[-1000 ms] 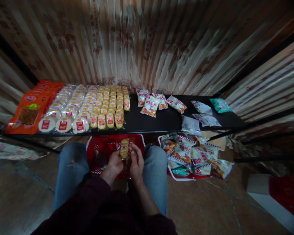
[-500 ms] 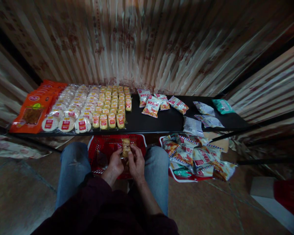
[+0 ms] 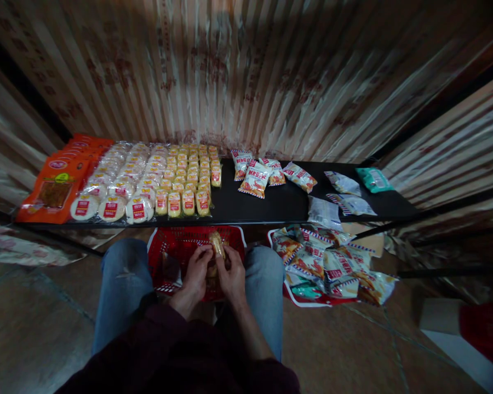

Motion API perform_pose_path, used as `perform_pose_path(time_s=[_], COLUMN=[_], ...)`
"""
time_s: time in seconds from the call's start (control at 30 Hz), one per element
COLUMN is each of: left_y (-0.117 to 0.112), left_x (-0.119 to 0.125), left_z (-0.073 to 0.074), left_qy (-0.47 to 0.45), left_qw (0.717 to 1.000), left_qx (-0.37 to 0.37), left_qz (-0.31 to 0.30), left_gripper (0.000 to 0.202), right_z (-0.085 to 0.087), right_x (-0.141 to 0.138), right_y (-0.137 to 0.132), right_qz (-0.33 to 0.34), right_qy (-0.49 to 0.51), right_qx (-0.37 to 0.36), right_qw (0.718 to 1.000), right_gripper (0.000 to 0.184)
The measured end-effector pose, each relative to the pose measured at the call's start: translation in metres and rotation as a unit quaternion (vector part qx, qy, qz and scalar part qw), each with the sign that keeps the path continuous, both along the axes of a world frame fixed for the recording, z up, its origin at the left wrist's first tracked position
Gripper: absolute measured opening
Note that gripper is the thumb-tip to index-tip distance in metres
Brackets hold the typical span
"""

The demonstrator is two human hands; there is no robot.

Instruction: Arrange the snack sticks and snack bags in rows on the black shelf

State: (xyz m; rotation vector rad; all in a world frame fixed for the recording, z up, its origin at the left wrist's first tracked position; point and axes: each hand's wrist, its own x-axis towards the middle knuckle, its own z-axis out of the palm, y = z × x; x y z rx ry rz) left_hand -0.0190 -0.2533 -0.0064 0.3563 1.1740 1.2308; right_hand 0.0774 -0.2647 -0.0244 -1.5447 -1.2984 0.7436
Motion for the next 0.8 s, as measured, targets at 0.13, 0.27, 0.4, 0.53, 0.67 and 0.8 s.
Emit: perform_pose_path(time_s=[0.13, 0.27, 0.4, 0.53, 0.67, 0.8], left_y=[-0.002, -0.002, -0.001, 0.002, 0.009, 0.021], left_x=[0.001, 0.004, 0.005, 0.007, 0.011, 0.016], left_z=[0.007, 0.012, 0.013, 0.013, 0.02, 0.033], left_qy=[0.051, 0.105, 0.177, 0.26, 0.314, 0.343], left_qw=[0.999, 0.993, 0.978, 0.95, 0.922, 0.905], left_qx=[0.013, 0.045, 0.096, 0.156, 0.217, 0.242], left_qz=[-0.015, -0.027, -0.06, -0.074, -0.07, -0.075], left_gripper=[0.021, 0.022, 0.021, 0.024, 0.028, 0.03], right_z=[0.0, 0.006, 0.008, 0.01, 0.019, 0.028], right_x=[0.003, 0.003, 0.003, 0.006, 0.01, 0.014], right_y=[0.002, 0.004, 0.007, 0.013, 0.022, 0.037], right_qz=[-0.015, -0.036, -0.048, -0.053, -0.038, -0.039], right_qy=[0.06, 0.102, 0.141, 0.166, 0.154, 0.124], right_qx=[-0.029, -0.017, -0.033, -0.048, -0.039, -0.02], right_qw=[0.998, 0.994, 0.988, 0.984, 0.987, 0.991], right_gripper=[0.039, 0.042, 0.043, 0.046, 0.047, 0.046])
